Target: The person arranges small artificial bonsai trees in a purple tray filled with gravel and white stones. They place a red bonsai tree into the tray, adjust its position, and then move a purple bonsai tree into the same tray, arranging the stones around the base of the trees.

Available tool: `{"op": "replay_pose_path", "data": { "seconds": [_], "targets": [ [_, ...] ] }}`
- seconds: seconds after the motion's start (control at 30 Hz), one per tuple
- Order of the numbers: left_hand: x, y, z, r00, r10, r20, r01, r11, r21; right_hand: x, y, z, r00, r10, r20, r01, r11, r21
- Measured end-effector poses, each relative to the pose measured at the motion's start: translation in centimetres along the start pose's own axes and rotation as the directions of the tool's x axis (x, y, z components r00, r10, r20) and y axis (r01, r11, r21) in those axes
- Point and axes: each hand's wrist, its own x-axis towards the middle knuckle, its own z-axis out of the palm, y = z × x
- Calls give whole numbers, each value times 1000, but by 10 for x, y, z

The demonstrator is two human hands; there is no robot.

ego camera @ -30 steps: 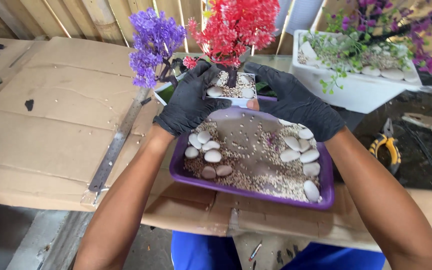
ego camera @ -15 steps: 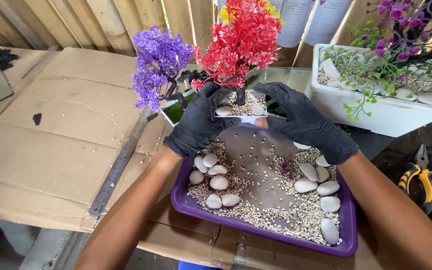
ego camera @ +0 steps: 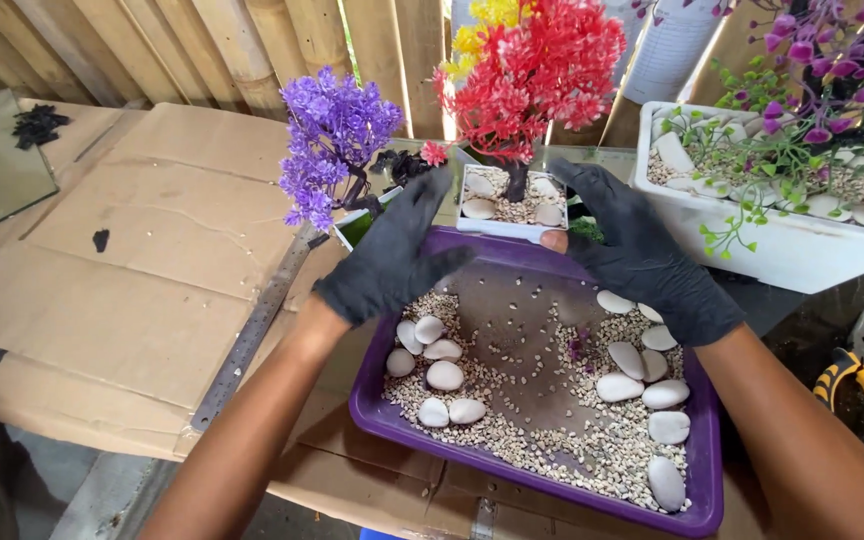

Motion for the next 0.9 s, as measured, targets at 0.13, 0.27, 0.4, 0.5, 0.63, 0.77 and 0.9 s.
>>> {"op": "replay_pose_path", "data": {
  "seconds": [0.13, 0.27, 0.4, 0.5, 0.63, 0.77, 0.9],
  "targets": [
    [-40, 8, -32, 995, 11, 101, -2, 996, -92, -1, 3, -2, 999, -8, -34, 7, 1000, -28],
    [-70, -13, -42, 973, -232, 14, 230, 970, 81, -1, 4, 0, 998, 49, -46, -48, 998, 38],
    [-92, -51, -38, 891, -405, -203, 453, 803, 388, -6, 22, 7, 997, 65, -40, -65, 998, 9],
    [-94, -62, -24, 848, -464, -257, 530, 750, 395, -5, 19, 9, 993, 111, -47, -108, 993, 54],
    [-88, -70, -11, 745, -657, -114, 667, 733, 137, 1, 22, 14, 987, 158, -33, -157, 987, 18],
    [-77, -60, -21, 642, -762, -89, 767, 638, 64, 1, 36, 28, 971, 235, -32, -236, 972, -15],
    [-74, -48, -49, 624, -779, -57, 781, 623, 32, 15, 37, 35, 966, 252, -54, -252, 968, 21]
  ]
}}
